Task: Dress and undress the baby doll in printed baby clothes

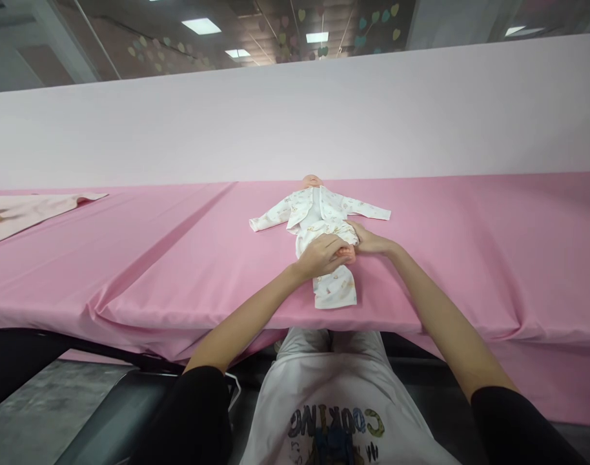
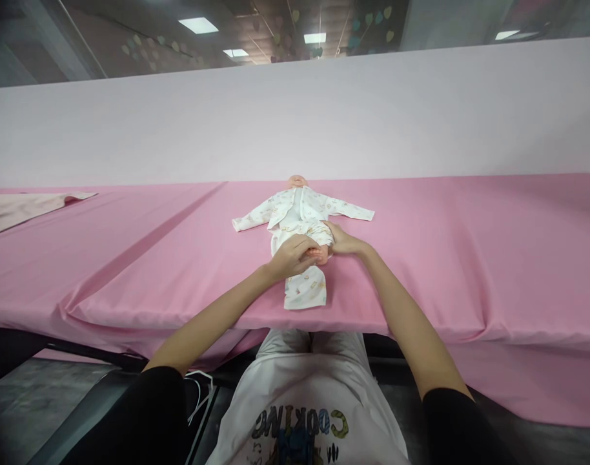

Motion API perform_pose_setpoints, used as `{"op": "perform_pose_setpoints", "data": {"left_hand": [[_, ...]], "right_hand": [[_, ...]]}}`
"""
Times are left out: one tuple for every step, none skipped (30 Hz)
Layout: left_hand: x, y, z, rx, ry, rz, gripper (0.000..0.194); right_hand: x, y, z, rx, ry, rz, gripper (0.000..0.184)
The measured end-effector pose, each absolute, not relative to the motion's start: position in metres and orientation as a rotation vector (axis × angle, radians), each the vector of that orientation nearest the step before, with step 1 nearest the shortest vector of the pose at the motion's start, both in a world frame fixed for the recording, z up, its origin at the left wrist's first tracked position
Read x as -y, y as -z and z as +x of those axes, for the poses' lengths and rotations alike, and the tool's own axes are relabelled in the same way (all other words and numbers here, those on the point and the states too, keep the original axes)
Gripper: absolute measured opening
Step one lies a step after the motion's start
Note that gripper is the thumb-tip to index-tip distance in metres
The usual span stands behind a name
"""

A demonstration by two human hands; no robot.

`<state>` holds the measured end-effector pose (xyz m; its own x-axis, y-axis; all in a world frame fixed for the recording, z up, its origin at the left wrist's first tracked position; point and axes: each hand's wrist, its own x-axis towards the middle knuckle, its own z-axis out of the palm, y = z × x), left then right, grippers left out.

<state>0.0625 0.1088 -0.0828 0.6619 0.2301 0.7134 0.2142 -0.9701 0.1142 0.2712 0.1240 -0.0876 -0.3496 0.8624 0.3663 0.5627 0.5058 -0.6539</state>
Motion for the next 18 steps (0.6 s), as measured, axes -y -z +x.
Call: {"op": "perform_pose_setpoints", "data": {"left_hand": [[-0.109, 0.083, 0.062, -0.372, -1.227, 2.875, 0.027], [-0.11, 0.083, 0.061, -0.37, -1.227, 2.903, 0.027], [-0.111, 0.083, 0.06, -0.373, -1.224, 2.925, 0.027], [-0.112, 0.083, 0.058, -0.381, -1.23, 2.935, 0.027], [-0.113, 0.083, 0.056, -0.395, -1.251, 2.93, 0.027], [-0.115, 0.082, 0.054, -0.422, -1.297, 2.904, 0.027], [-0.117, 0.082, 0.051, -0.471, -1.37, 2.854, 0.027], [-0.12, 0.082, 0.048, -0.546, -1.46, 2.78, 0.028], [-0.123, 0.082, 0.046, -0.644, -1.549, 2.689, 0.029], [-0.128, 0.081, 0.043, -0.764, -1.617, 2.591, 0.03], [-0.132, 0.081, 0.04, -0.894, -1.66, 2.497, 0.031], [-0.137, 0.082, 0.037, -1.015, -1.678, 2.414, 0.031], [-0.142, 0.083, 0.035, -1.107, -1.67, 2.349, 0.03], [-0.147, 0.085, 0.034, -1.163, -1.643, 2.303, 0.029], [-0.151, 0.087, 0.033, -1.187, -1.604, 2.273, 0.027], [-0.155, 0.09, 0.032, -1.187, -1.559, 2.258, 0.026], [-0.158, 0.093, 0.033, -1.177, -1.516, 2.257, 0.025], [-0.16, 0.096, 0.033, -1.17, -1.477, 2.263, 0.024]], "right_hand": [[-0.122, 0.083, 0.274, 2.058, -0.693, -1.145, 0.072], [-0.12, 0.078, 0.276, 2.038, -0.829, -1.14, 0.068], [-0.118, 0.074, 0.277, 1.985, -0.949, -1.142, 0.065], [-0.117, 0.071, 0.277, 1.893, -1.038, -1.141, 0.063], [-0.117, 0.07, 0.277, 1.777, -1.112, -1.136, 0.062], [-0.118, 0.069, 0.275, 1.646, -1.179, -1.131, 0.06], [-0.118, 0.069, 0.273, 1.518, -1.244, -1.121, 0.056], [-0.119, 0.069, 0.271, 1.404, -1.303, -1.108, 0.05], [-0.119, 0.07, 0.268, 1.315, -1.352, -1.097, 0.041], [-0.119, 0.07, 0.265, 1.249, -1.385, -1.095, 0.032], [-0.118, 0.07, 0.261, 1.203, -1.403, -1.108, 0.023], [-0.116, 0.069, 0.258, 1.171, -1.403, -1.137, 0.018], [-0.114, 0.068, 0.255, 1.146, -1.387, -1.177, 0.016], [-0.112, 0.067, 0.252, 1.126, -1.365, -1.224, 0.014], [-0.11, 0.066, 0.25, 1.111, -1.351, -1.265, 0.012], [-0.108, 0.064, 0.248, 1.103, -1.349, -1.292, 0.011], [-0.107, 0.064, 0.247, 1.103, -1.356, -1.303, 0.011], [-0.106, 0.063, 0.247, 1.111, -1.372, -1.3, 0.012]]}}
